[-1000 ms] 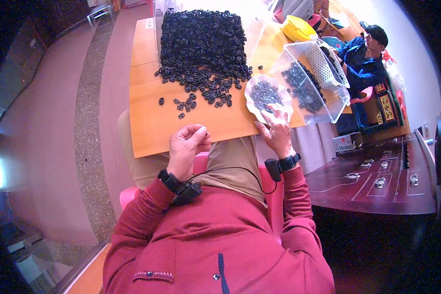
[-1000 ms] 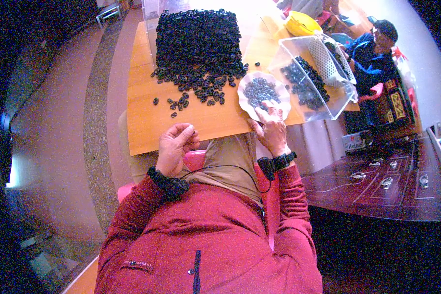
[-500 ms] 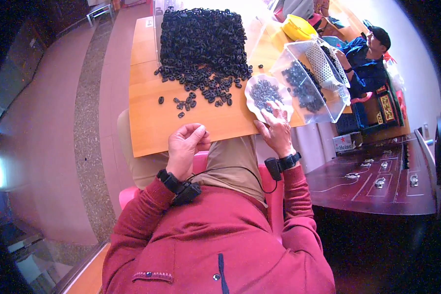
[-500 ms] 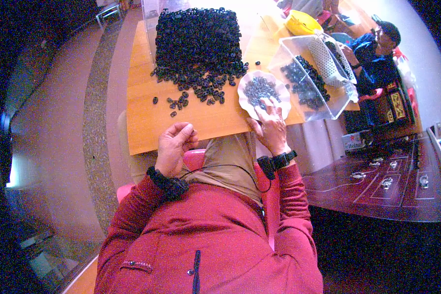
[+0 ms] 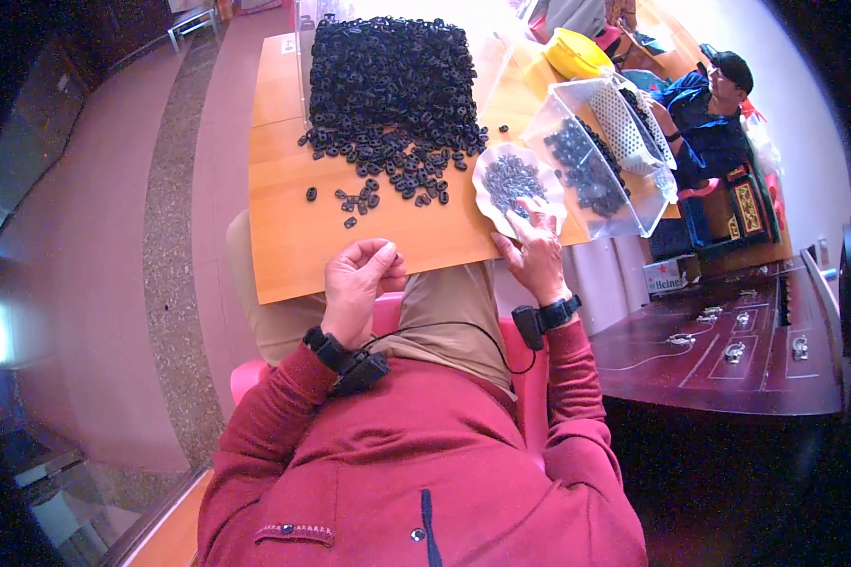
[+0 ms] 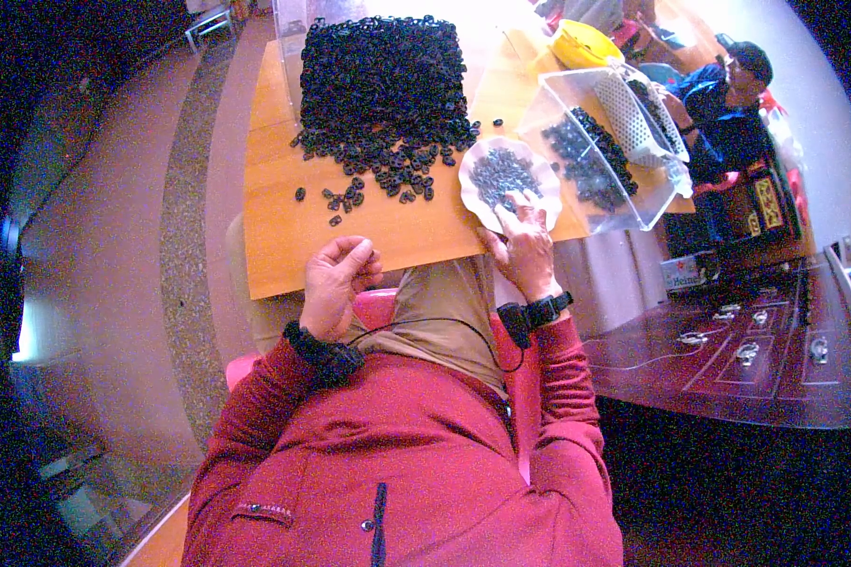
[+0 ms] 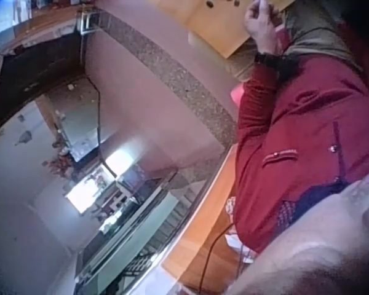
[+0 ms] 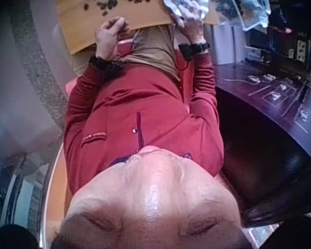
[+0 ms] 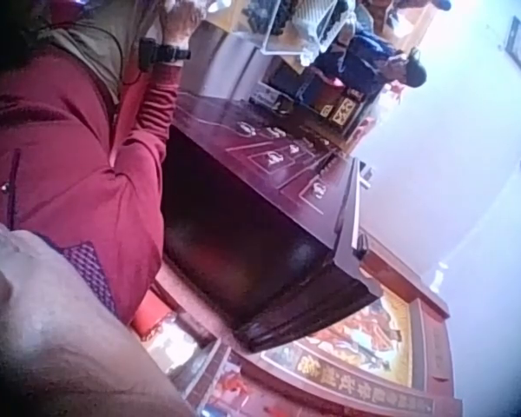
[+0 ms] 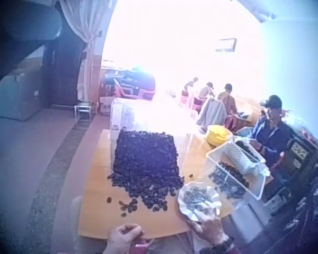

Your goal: The person picks up a black plastic cord lock and a metal spring from the table, inserts the spring into the cord lock, and places the assembled piece into a white dish.

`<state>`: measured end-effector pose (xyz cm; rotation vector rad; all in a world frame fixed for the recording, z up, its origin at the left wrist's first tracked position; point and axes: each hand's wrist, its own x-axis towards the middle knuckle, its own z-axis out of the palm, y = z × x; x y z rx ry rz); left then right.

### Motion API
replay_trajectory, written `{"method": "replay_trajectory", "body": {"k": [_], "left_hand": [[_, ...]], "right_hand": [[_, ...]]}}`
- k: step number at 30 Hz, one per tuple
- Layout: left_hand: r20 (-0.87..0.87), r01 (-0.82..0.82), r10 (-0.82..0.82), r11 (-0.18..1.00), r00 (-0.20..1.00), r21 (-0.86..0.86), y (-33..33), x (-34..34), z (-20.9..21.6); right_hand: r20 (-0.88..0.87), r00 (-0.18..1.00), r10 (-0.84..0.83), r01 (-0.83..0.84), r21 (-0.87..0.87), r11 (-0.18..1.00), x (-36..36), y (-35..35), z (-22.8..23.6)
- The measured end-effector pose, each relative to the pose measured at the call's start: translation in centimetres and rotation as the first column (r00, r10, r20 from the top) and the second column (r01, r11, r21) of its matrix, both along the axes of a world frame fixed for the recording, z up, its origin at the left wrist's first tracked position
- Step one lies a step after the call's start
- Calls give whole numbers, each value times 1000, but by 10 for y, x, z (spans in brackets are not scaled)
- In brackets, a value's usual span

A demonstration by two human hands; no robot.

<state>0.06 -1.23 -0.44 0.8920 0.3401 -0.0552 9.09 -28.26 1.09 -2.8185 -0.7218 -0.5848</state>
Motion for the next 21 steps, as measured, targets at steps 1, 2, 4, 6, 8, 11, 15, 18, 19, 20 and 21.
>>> {"method": "replay_trajectory", "body": {"k": [1,2,4,6,8,11,15,18,19,20,21], "left_hand": [[2,-3,3,1000,1000,8,0,0,0],[1,-3,3,1000,1000,9,0,0,-1],[2,0,0,1000,1000,-1,0,0,-2],[0,0,0,1000,1000,7,0,0,-1],[-3,0,0,1000,1000,13,0,0,-1],[2,3,-3,1000,1000,0,0,0,0],[-2,1,-1,1000,1000,3,0,0,-1],[-4,0,0,1000,1000,6,0,0,-1],[-5,-1,1,1000,1000,13,0,0,-1],[-4,-1,1,1000,1000,13,-1,0,-1],[-4,0,0,1000,1000,7,-1,1,-1]], "right_hand": [[-12,1000,0,0,-1,1000,0,0,0],[-13,1000,0,0,0,1000,0,0,0],[-34,999,2,-1,26,1000,-1,0,0],[-30,1000,4,-3,23,1000,-1,-1,-2],[-26,1000,6,-6,20,1000,-1,0,-2],[-33,999,11,-10,46,999,-3,2,0],[-10,999,46,-46,38,998,-4,5,4],[-6,999,50,-49,43,998,-5,7,5],[2,999,45,-45,37,998,-5,7,5],[2,999,44,-44,37,998,-5,6,4],[-1,999,38,-38,46,998,-5,5,1]]}}
